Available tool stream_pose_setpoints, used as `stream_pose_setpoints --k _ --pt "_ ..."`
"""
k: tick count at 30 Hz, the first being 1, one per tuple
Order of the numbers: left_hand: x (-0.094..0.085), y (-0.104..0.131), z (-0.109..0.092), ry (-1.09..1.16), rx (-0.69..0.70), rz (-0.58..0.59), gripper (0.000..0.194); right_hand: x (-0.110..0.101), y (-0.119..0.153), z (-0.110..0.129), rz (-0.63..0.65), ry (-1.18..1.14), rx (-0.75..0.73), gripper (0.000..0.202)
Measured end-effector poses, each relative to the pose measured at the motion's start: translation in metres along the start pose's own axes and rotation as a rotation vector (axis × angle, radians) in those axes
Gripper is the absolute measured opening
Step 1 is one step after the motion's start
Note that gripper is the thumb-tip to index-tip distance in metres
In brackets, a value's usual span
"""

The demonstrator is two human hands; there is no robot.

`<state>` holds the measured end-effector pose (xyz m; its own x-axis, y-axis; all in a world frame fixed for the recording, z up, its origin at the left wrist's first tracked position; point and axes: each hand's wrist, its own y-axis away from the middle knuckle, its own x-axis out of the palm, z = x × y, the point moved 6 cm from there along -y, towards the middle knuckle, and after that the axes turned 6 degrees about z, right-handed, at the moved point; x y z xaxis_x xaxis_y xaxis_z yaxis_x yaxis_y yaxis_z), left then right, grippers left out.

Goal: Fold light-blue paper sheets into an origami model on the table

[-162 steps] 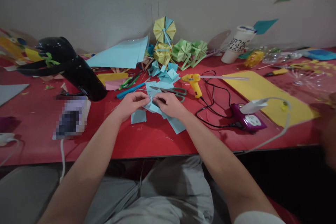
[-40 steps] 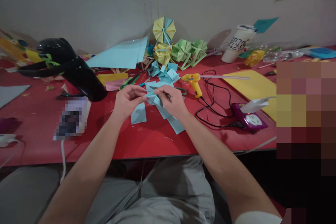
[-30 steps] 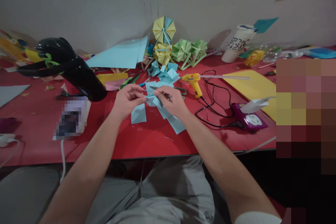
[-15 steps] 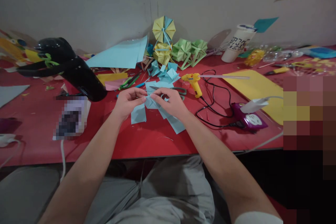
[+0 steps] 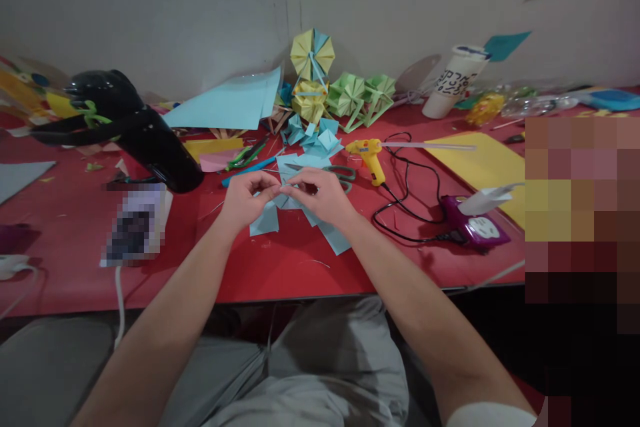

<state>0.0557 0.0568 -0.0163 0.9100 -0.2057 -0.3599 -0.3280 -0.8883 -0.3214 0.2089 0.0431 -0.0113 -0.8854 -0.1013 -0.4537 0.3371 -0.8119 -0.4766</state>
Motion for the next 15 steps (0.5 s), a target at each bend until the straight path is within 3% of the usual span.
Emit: stream_pose_setpoints --k 4,8,11,15 --pt "0.001 0.001 -0.004 -0.005 0.049 -0.009 0.010 0.003 0.003 -0.005 0.028 -0.066 0.098 0.026" --pt "0.000 0.000 -0.004 0.045 0.067 -0.008 0.015 0.002 0.002 -0.003 0.011 -0.184 0.089 0.026" --pt "-0.006 -0.003 0.005 0.105 0.019 -0.095 0.018 -0.001 0.000 -0.004 -0.050 -0.216 0.102 0.028" --pt "-0.009 -0.003 0.016 0.179 -0.062 -0.146 0.037 0.002 0.000 -0.013 -0.022 -0.293 0.152 0.030"
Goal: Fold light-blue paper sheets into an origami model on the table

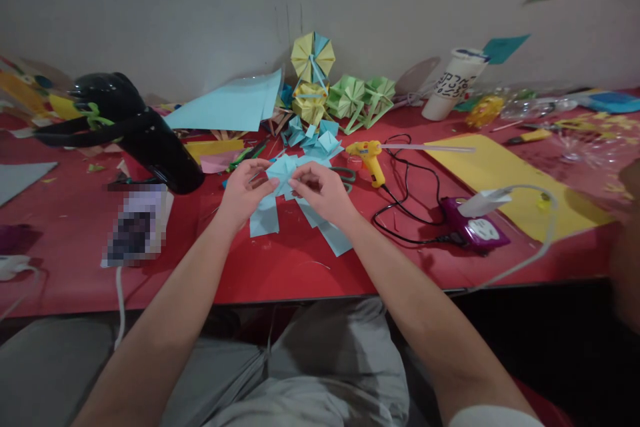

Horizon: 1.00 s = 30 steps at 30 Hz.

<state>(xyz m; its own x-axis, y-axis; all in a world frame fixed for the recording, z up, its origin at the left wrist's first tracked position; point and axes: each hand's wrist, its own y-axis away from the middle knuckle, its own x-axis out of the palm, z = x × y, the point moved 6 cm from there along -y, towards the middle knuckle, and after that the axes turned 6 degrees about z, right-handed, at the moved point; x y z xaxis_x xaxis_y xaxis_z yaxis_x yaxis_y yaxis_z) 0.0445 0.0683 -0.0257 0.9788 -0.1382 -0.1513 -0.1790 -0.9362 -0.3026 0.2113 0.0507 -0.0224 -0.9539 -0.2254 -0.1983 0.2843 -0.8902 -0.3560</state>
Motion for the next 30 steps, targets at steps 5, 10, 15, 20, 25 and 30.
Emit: stream_pose_setpoints --k 5,10,15,20,25,30 --pt "0.003 0.003 -0.005 -0.040 0.010 0.031 0.035 0.004 -0.001 -0.011 0.059 -0.057 0.057 0.036" --pt "0.005 0.005 -0.010 -0.085 0.042 0.030 0.031 0.004 -0.004 -0.013 0.056 -0.102 0.068 0.035" --pt "0.007 0.005 -0.009 -0.127 0.070 0.043 0.030 0.005 -0.005 -0.013 0.086 -0.105 0.084 0.035" --pt "0.010 0.007 -0.008 -0.151 0.092 0.066 0.032 0.005 -0.006 -0.011 0.095 -0.011 0.056 0.034" --pt "0.010 0.008 -0.008 -0.165 0.113 0.075 0.033 0.001 -0.005 -0.013 0.056 0.047 0.036 0.033" --pt "0.007 0.008 -0.016 -0.232 0.221 0.055 0.020 0.000 -0.005 -0.007 0.045 0.050 -0.017 0.028"
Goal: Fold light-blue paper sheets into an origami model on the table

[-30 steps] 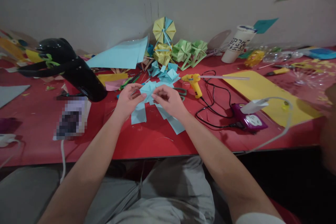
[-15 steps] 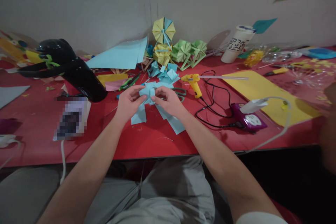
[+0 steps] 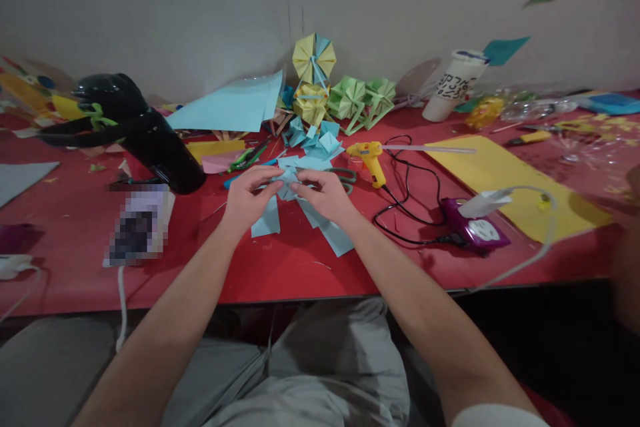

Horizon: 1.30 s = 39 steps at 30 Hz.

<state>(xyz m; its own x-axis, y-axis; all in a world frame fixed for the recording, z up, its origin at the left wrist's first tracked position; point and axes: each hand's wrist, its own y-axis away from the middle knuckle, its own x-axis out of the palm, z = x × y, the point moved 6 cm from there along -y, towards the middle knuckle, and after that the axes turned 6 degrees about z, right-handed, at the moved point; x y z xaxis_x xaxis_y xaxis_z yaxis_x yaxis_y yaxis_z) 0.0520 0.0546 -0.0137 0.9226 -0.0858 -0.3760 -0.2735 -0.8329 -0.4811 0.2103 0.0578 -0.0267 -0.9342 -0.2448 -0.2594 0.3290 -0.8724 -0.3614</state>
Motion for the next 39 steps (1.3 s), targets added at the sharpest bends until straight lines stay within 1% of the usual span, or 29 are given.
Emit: stream_pose_setpoints --k 3,6,8,11,15,19,23,27,34,39 --pt "-0.002 0.000 -0.004 -0.043 0.027 -0.015 0.014 0.002 0.000 0.008 0.029 0.011 -0.054 0.026" --pt "-0.003 -0.001 -0.003 -0.038 0.020 -0.021 0.012 0.004 0.001 0.012 0.050 0.021 -0.044 0.029" --pt "-0.005 -0.002 -0.002 0.001 0.014 -0.045 0.011 0.002 0.001 0.010 0.008 0.007 -0.009 0.032" --pt "-0.006 -0.003 0.002 0.074 -0.034 -0.061 0.010 -0.001 0.001 0.003 -0.050 -0.078 0.040 0.031" --pt "-0.002 -0.003 0.004 0.126 -0.094 -0.010 0.010 0.000 0.002 -0.007 -0.056 -0.145 0.087 0.033" --pt "0.002 -0.003 0.004 0.159 -0.115 0.054 0.011 -0.005 0.003 -0.010 -0.091 -0.083 0.122 0.027" --pt "0.004 -0.004 0.002 0.177 -0.127 0.118 0.014 -0.007 0.003 -0.006 -0.109 0.008 0.086 0.021" --pt "0.004 -0.003 0.004 0.195 -0.187 0.165 0.022 -0.004 0.003 -0.004 -0.064 0.026 0.053 0.019" --pt "0.007 0.002 0.010 0.309 -0.342 0.269 0.019 -0.002 0.003 -0.001 0.017 0.039 0.025 0.020" --pt "0.009 0.004 0.012 0.369 -0.385 0.314 0.018 -0.001 0.004 0.004 0.084 0.081 0.042 0.020"
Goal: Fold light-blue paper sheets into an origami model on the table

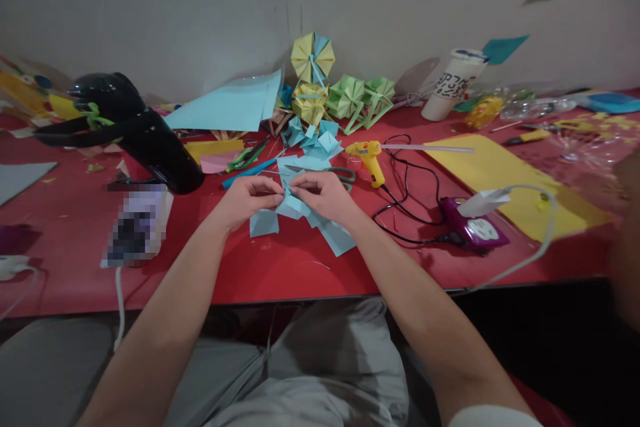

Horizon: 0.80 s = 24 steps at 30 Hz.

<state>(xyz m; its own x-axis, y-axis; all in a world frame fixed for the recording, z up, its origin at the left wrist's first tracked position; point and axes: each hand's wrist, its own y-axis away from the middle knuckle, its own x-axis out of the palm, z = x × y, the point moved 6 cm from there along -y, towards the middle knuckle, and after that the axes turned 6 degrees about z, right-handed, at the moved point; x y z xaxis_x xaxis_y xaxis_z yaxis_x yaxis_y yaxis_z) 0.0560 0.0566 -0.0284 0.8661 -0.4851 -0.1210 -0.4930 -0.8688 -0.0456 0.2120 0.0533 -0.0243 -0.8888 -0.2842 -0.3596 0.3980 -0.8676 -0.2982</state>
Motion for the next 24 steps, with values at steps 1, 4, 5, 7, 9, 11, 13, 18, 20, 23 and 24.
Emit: stream_pose_setpoints --k 1,4,5,7,9,11,13,18,20,23,24 --pt "0.0004 0.0001 0.0006 0.019 -0.010 0.006 0.020 0.0003 0.0003 0.0008 0.009 0.004 0.006 0.020" --pt "0.0014 0.0009 0.0029 0.063 -0.068 0.000 0.024 0.0025 0.0008 0.0017 0.044 -0.010 0.022 0.019" --pt "0.0017 0.0012 0.0036 0.066 -0.088 -0.006 0.025 0.0034 0.0008 0.0015 0.055 -0.018 0.027 0.019" --pt "0.0019 0.0017 0.0044 0.065 -0.110 -0.021 0.025 0.0047 0.0007 0.0005 0.067 -0.031 0.037 0.019" --pt "0.0018 0.0015 0.0045 0.058 -0.103 -0.032 0.024 0.0051 0.0004 -0.0007 0.067 -0.041 0.046 0.018" --pt "0.0010 0.0010 0.0039 0.041 -0.080 -0.046 0.024 0.0052 0.0003 -0.0014 0.067 -0.050 0.054 0.018" --pt "0.0003 0.0005 0.0031 0.005 -0.066 -0.054 0.024 0.0052 0.0004 -0.0012 0.072 -0.059 0.059 0.020" --pt "0.0008 0.0011 0.0006 -0.053 -0.067 -0.050 0.023 0.0047 0.0012 -0.0001 0.081 -0.038 0.085 0.026" --pt "0.0018 0.0013 0.0008 -0.064 -0.063 -0.040 0.023 0.0054 0.0014 -0.0018 0.095 -0.032 0.108 0.030" --pt "0.0036 0.0010 0.0023 -0.073 -0.054 -0.018 0.023 0.0065 0.0014 -0.0053 0.109 -0.035 0.127 0.031" --pt "0.0040 0.0008 0.0027 -0.071 -0.050 -0.011 0.023 0.0067 0.0014 -0.0059 0.112 -0.034 0.126 0.031"
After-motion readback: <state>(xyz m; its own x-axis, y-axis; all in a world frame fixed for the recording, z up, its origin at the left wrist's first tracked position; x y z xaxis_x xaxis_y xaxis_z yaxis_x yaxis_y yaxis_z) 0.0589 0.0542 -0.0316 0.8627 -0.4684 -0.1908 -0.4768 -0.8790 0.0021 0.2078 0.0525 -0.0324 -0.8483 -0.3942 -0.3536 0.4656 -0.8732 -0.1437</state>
